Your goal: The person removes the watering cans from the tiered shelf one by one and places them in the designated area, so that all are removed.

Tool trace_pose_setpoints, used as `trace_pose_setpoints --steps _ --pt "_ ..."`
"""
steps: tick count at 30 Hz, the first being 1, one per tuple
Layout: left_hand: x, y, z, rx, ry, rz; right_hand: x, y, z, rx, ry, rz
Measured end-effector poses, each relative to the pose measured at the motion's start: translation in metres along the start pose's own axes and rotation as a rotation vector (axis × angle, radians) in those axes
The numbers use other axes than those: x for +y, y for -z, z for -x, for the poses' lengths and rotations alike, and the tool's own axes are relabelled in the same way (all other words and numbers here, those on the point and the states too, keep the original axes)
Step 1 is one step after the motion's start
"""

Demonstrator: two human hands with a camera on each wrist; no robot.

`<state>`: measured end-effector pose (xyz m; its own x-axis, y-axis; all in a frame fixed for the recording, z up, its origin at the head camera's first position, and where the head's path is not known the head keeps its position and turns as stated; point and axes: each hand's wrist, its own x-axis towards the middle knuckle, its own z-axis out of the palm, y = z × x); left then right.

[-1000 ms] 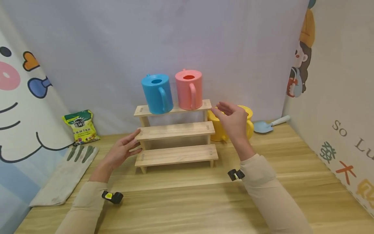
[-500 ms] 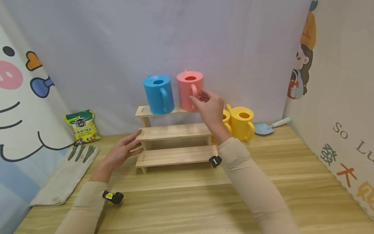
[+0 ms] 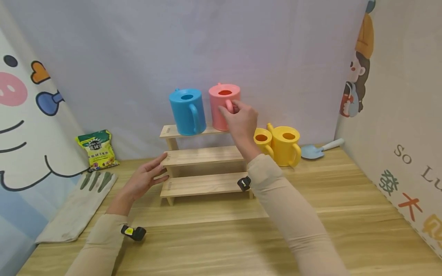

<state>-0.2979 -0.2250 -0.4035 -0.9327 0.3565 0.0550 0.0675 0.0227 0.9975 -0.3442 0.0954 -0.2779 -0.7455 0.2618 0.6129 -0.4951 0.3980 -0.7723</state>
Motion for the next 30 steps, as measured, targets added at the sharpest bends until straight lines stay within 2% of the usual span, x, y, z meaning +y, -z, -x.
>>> trace_pose_setpoints --steps 10,21,25,30 --pt "0.0 0.0 -0.001 -0.002 -0.005 0.003 -0.004 -0.003 0.0 0.049 -0.035 0.037" --pt "0.0 0.0 -0.001 0.0 -0.005 -0.003 -0.011 -0.002 -0.004 0.045 -0.175 0.003" --pt "-0.001 0.001 -0.001 0.001 -0.008 -0.006 -0.009 -0.002 -0.004 0.062 -0.172 0.011" --pt "-0.002 0.001 -0.002 0.002 -0.011 -0.012 -0.005 0.0 -0.001 0.084 -0.128 0.016"
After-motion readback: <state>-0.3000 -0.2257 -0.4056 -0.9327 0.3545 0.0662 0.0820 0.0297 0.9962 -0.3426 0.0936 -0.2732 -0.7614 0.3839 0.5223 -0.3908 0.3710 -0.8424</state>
